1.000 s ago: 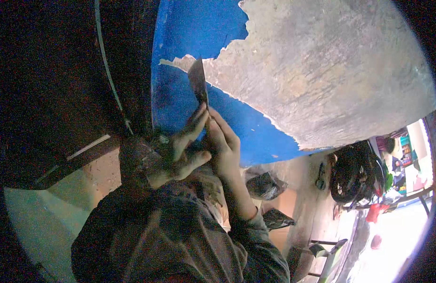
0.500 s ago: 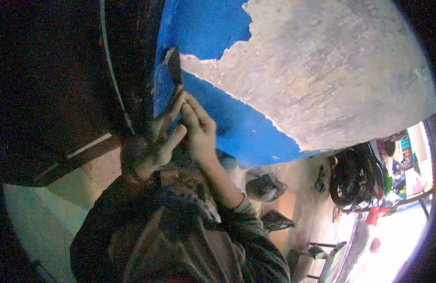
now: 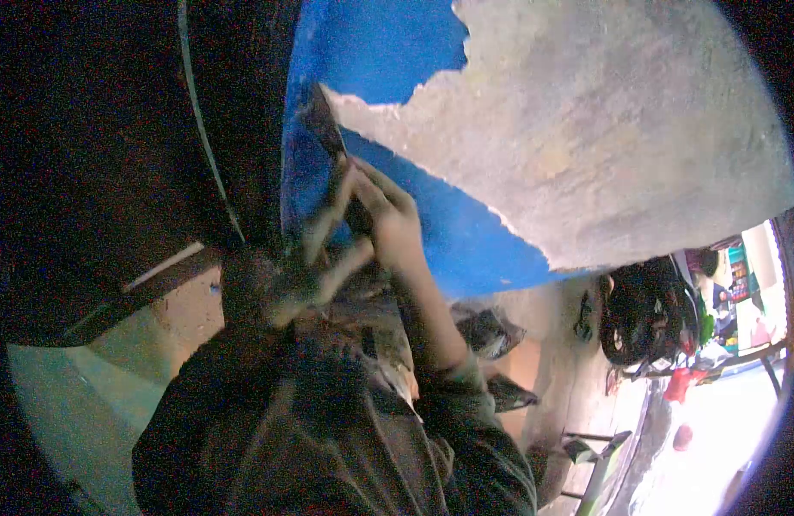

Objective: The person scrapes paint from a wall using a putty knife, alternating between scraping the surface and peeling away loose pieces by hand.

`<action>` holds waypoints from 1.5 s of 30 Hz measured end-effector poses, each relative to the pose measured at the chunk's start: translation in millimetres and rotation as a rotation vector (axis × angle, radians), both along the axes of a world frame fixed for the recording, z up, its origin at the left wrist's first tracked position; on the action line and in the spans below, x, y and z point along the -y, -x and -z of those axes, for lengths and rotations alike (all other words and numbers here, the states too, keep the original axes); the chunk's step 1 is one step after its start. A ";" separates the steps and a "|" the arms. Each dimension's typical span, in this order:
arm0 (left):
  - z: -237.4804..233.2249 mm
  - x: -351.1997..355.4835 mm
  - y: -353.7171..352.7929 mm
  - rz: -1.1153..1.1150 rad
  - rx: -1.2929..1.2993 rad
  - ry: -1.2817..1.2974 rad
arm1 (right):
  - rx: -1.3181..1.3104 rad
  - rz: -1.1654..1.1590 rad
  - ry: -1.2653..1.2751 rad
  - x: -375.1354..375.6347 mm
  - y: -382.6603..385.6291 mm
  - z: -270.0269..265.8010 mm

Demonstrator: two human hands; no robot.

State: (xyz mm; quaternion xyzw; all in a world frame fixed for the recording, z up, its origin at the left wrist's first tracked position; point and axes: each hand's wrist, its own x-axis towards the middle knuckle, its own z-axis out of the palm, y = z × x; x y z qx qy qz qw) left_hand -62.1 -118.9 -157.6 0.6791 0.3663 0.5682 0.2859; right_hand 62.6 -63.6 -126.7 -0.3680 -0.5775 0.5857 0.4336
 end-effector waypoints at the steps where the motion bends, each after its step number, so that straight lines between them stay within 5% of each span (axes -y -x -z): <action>1: 7.2 -4.7 -2.6 -0.002 0.192 0.066 | -0.057 -0.080 0.144 5.0 -1.3 -7.3; 8: -24.3 17.9 0.2 -0.168 -0.264 -0.093 | 0.198 -0.251 0.200 -9.2 -17.2 -41.7; 9: -5.7 6.4 -6.9 -0.050 0.087 -0.075 | 0.266 -0.199 0.207 -0.4 -13.3 -50.8; 14: 0.1 12.3 1.6 -0.172 0.329 -0.022 | 0.266 -0.208 0.238 22.7 -41.9 -44.8; 18: -3.0 -10.6 17.1 -0.474 0.146 -0.021 | 0.077 0.005 0.151 45.5 -71.9 -7.2; 20: -11.1 -32.4 25.8 -0.584 -0.315 -0.353 | 0.063 0.073 0.168 60.1 -87.1 6.5; 23: -15.8 -67.8 27.1 -0.746 -0.658 -0.490 | -0.036 0.066 0.237 77.4 -104.5 28.6; 28: 11.9 -89.8 15.9 -0.769 -0.746 -0.401 | -0.306 0.106 0.226 96.2 -113.3 51.4; 31: 31.5 -64.5 -4.1 -0.568 -0.262 0.019 | -0.371 0.119 0.188 98.8 -113.4 57.3; 34: 45.1 -34.3 -30.9 -0.570 -0.214 -0.108 | -0.280 0.140 0.175 94.5 -114.6 45.1; 38: 30.4 -11.5 -71.0 -0.112 0.149 0.255 | -0.261 0.044 0.162 76.2 -101.8 27.3; 40: 22.0 -14.1 -80.6 0.441 0.744 0.567 | -0.255 0.055 0.153 68.9 -89.1 14.2; 43: 4.5 -19.1 -106.3 0.560 1.135 0.611 | -0.314 0.079 0.104 65.9 -83.1 15.8; 45: -0.5 -15.0 -111.7 0.565 1.125 0.616 | -0.368 0.093 0.116 69.9 -82.6 9.5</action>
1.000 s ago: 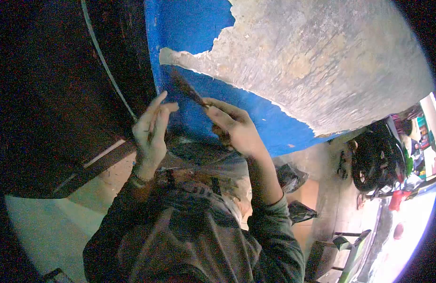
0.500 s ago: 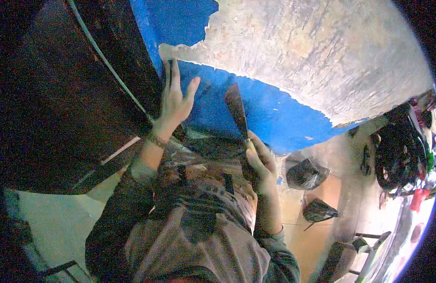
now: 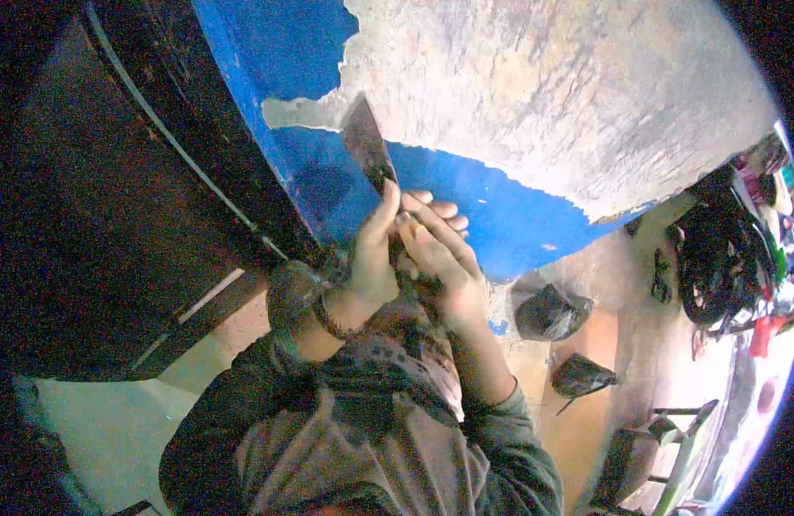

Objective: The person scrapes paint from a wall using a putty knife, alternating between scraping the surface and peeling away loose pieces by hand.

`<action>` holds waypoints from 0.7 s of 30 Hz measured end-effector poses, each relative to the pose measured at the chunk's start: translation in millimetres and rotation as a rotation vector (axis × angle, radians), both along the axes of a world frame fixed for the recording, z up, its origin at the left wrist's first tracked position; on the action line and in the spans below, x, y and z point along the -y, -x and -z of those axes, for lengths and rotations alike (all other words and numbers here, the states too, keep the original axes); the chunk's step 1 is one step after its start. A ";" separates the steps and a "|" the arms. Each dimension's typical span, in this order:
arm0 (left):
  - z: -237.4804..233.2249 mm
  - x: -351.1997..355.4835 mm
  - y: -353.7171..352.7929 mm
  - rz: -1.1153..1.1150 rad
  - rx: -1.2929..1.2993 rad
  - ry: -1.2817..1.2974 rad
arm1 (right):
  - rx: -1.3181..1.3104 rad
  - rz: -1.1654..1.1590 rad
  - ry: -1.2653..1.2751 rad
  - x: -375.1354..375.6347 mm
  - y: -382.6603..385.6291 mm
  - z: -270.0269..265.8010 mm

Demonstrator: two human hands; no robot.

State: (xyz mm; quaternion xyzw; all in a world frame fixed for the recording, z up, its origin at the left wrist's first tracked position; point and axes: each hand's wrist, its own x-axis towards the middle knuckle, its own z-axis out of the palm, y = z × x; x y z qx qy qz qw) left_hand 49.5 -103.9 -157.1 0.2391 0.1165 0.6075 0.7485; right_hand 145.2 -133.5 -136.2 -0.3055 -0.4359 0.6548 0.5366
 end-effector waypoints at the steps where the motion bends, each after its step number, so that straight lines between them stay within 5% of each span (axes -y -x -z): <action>1: -3.3 1.8 -0.3 0.008 -0.016 0.006 | -0.063 0.014 0.021 -0.3 0.2 -2.3; 3: -2.5 -29.2 13.2 0.015 0.084 0.083 | 0.238 0.072 -0.138 -30.0 15.2 4.6; 5: -13.0 -40.1 32.3 -0.092 -0.086 0.071 | 0.307 0.098 -0.133 -36.2 20.8 19.0; 7: -9.7 -31.3 26.2 -0.159 -0.108 0.057 | 0.277 0.040 -0.069 -23.3 21.1 -2.1; 9: 3.4 -31.9 11.8 0.101 0.267 -0.011 | 0.255 0.036 -0.111 -16.2 7.6 -5.7; 11: -9.6 -13.6 -2.6 0.041 0.114 0.126 | -0.074 0.006 0.003 -8.3 -4.8 6.3; 13: -7.2 -28.3 -5.9 0.036 0.258 0.106 | -0.008 0.069 0.106 -12.2 8.3 -16.7; 15: -6.4 -54.4 30.4 -0.249 0.021 0.013 | 0.575 0.160 -0.099 -35.6 20.2 5.4; 17: -5.3 -48.8 40.3 -0.009 0.281 -0.146 | 0.101 0.037 -0.041 -28.1 37.0 1.6; 20: -10.0 -38.0 20.0 -0.022 0.246 -0.070 | 0.145 -0.045 0.012 -19.5 13.5 -16.8; 21: -16.2 -27.8 7.9 -0.038 0.102 -0.001 | 0.257 0.093 -0.012 -11.1 0.0 -5.6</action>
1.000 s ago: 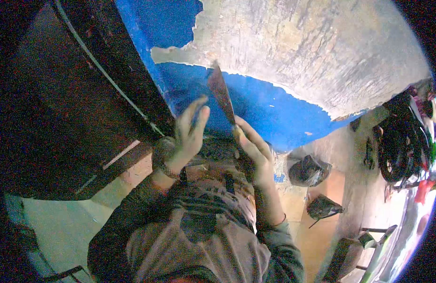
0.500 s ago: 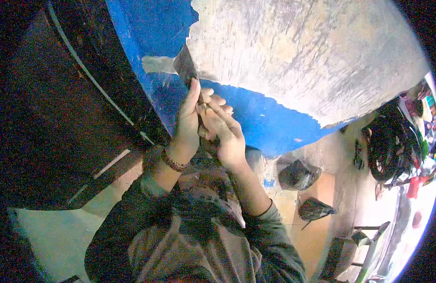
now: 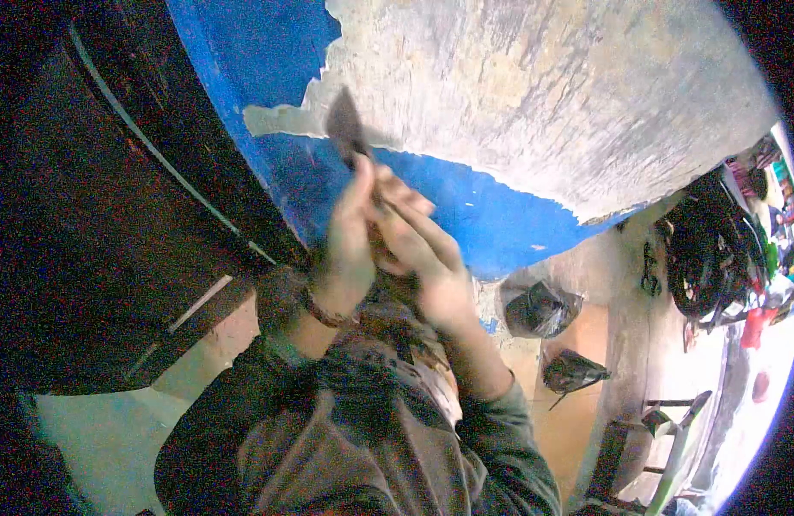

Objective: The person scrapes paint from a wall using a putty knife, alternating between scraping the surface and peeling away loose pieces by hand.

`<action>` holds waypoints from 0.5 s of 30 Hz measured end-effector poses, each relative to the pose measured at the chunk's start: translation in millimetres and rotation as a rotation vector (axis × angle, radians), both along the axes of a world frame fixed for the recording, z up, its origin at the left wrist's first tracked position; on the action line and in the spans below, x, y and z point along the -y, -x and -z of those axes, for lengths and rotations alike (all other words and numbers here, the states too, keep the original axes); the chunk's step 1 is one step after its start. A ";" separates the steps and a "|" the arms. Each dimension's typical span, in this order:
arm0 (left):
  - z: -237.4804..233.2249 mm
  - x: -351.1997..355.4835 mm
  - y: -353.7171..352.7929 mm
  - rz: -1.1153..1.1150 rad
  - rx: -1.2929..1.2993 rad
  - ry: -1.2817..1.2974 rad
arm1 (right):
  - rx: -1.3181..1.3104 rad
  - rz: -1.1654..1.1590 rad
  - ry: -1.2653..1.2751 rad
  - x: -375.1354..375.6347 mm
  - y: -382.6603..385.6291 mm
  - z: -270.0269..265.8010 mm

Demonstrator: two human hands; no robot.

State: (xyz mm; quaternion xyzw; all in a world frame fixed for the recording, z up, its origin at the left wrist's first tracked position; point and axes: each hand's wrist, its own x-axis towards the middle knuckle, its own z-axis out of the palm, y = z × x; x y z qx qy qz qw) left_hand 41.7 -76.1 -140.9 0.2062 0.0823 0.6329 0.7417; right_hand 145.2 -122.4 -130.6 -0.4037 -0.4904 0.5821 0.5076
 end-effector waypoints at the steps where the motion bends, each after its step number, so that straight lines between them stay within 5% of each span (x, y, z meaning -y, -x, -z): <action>1: -6.5 11.5 -10.0 0.016 -0.039 0.094 | -0.035 0.005 -0.006 8.6 -12.6 2.5; 4: -15.5 10.1 -9.8 -0.038 -0.126 0.190 | -0.167 -0.051 0.091 4.9 -10.2 -9.0; 6: 2.9 -26.2 22.6 -0.265 -0.110 0.014 | 0.111 -0.024 -0.054 -37.7 20.9 8.4; 9: 6.9 -22.8 31.8 -0.232 -0.031 0.031 | -0.095 -0.086 -0.055 -37.3 38.8 18.2; 12: 0.2 -9.5 16.6 -0.122 0.014 -0.007 | 0.002 -0.214 0.129 -13.2 11.8 -19.9; 13: 3.1 -5.7 9.0 -0.049 0.057 -0.001 | -0.028 -0.171 -0.050 -11.5 6.2 -8.6; 15: 7.7 3.9 -1.8 -0.010 0.046 0.036 | -0.056 -0.171 -0.021 1.9 -9.1 -7.3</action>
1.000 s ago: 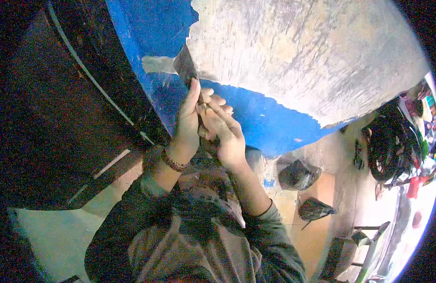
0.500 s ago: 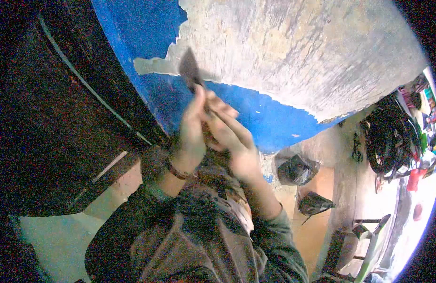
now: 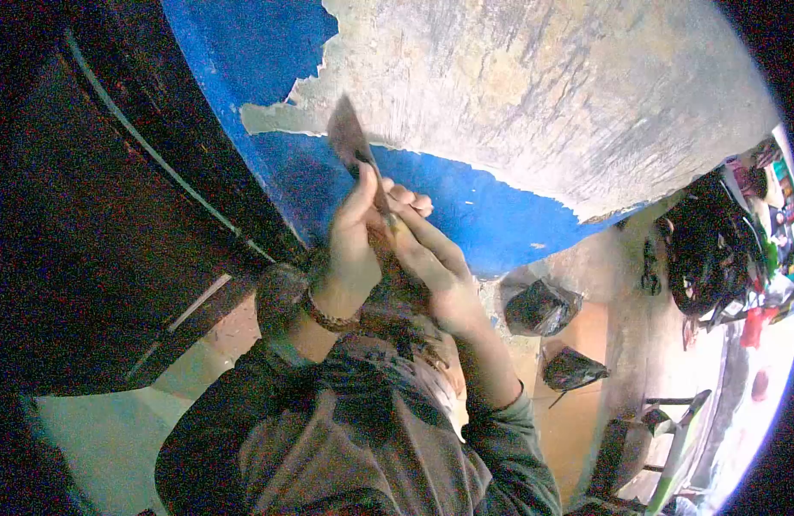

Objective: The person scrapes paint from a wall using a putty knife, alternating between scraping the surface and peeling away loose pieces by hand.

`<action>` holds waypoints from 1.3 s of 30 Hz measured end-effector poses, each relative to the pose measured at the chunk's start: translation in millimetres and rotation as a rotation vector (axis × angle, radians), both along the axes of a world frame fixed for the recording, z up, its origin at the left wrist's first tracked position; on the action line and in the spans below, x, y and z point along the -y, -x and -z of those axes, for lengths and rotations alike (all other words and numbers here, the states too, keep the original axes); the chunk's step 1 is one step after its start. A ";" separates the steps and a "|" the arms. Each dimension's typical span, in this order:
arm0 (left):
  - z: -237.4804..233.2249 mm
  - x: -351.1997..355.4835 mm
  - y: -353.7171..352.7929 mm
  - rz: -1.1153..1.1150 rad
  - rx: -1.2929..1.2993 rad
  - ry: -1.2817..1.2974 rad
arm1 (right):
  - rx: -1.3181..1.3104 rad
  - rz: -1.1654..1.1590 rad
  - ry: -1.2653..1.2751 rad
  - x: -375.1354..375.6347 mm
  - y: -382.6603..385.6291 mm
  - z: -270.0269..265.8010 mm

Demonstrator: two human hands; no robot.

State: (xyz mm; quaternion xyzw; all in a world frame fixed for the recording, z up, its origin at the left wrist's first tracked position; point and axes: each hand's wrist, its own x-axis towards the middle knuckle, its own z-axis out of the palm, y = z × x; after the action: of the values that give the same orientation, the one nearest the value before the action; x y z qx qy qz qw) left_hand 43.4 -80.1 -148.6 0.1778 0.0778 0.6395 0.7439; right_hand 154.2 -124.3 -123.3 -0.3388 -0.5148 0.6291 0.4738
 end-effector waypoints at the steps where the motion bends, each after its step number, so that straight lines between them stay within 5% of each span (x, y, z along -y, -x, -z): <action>1: 7.8 1.7 -3.2 0.012 -0.013 -0.006 | -0.030 0.004 0.041 7.2 -6.8 -0.4; 5: 16.6 7.1 2.5 0.015 -0.063 0.096 | 0.425 0.112 -0.045 22.1 -11.3 6.4; 11: -5.9 5.2 17.2 -0.028 -0.087 0.178 | 0.315 0.202 -0.225 8.2 24.1 -3.6; 14: 9.0 -6.3 17.7 -0.116 0.038 0.000 | 0.122 0.003 -0.120 -1.3 33.1 -14.1; 19: 5.2 -7.5 29.6 -0.177 -0.013 -0.038 | 0.057 -0.062 -0.100 -8.4 41.0 -11.5; 23: 6.5 -15.9 27.6 -0.143 -0.061 -0.060 | -0.021 -0.028 0.149 -20.1 38.5 -4.6; 31: 2.0 -21.1 38.2 -0.032 0.064 0.016 | -0.050 0.163 -0.054 -20.2 58.4 13.6; 37: -2.1 -0.8 22.2 -0.058 -0.197 0.051 | -0.127 0.150 -0.097 -2.0 34.9 21.1; 39: 11.8 -18.9 27.5 -0.102 -0.131 -0.013 | 0.045 0.187 -0.218 -22.5 44.6 29.0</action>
State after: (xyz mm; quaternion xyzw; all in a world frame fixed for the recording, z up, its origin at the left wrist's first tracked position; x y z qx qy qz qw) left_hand 15.9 -61.1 -160.4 0.2197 0.1311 0.6642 0.7024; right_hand 109.6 -101.9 -152.3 -0.3458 -0.5568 0.5146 0.5528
